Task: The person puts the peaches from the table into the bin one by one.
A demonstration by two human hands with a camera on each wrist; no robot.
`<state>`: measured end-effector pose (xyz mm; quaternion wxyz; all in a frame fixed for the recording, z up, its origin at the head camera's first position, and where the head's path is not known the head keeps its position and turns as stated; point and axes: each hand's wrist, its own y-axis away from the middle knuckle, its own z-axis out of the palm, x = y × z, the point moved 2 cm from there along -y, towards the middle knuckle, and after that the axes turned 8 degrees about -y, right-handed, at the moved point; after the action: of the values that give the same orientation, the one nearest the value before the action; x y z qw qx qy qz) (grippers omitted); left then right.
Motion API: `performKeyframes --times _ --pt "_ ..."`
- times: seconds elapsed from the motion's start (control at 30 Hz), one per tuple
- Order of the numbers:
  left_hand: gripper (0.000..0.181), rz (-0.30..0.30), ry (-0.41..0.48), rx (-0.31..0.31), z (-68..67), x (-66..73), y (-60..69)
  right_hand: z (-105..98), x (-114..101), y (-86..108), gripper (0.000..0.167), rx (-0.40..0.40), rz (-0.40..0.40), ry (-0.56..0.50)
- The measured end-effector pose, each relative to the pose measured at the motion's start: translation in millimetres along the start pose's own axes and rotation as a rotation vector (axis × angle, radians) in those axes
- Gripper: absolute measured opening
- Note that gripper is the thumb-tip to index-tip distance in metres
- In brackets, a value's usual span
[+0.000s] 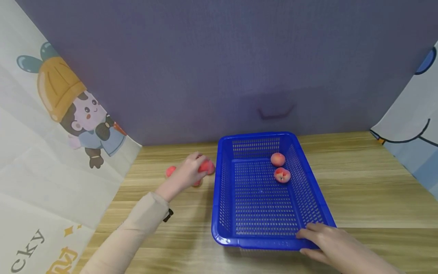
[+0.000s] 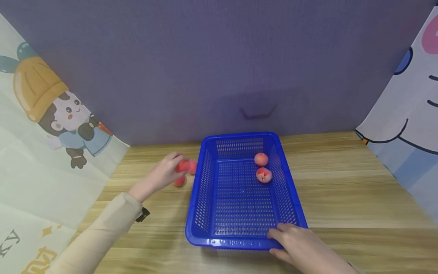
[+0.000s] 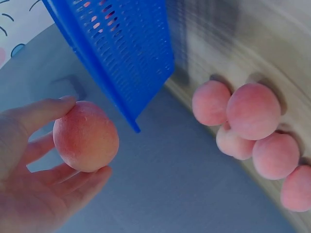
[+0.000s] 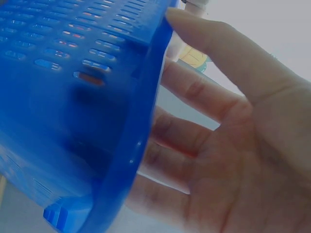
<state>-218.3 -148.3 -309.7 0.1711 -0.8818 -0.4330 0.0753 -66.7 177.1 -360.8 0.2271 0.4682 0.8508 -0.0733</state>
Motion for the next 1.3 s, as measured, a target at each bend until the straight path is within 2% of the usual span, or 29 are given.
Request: performKeyframes --times 0.33,0.7,0.97,1.3 --pt "0.032 0.041 0.005 -0.079 -7.6 10.3 -16.1 0.2 1.3 0.6 0.035 0.012 -0.016 -0.004" --pt "0.035 0.053 0.013 -0.174 -15.4 27.2 -35.2 0.4 1.6 0.7 0.035 0.001 -0.014 -0.015" --pt "0.034 0.082 0.033 -0.190 -14.8 46.0 -50.0 0.3 1.5 0.4 0.035 0.000 -0.004 -0.014" --pt "0.033 0.151 0.022 -0.196 -12.3 73.1 -65.1 0.7 2.1 0.2 0.034 0.008 -0.009 -0.006"
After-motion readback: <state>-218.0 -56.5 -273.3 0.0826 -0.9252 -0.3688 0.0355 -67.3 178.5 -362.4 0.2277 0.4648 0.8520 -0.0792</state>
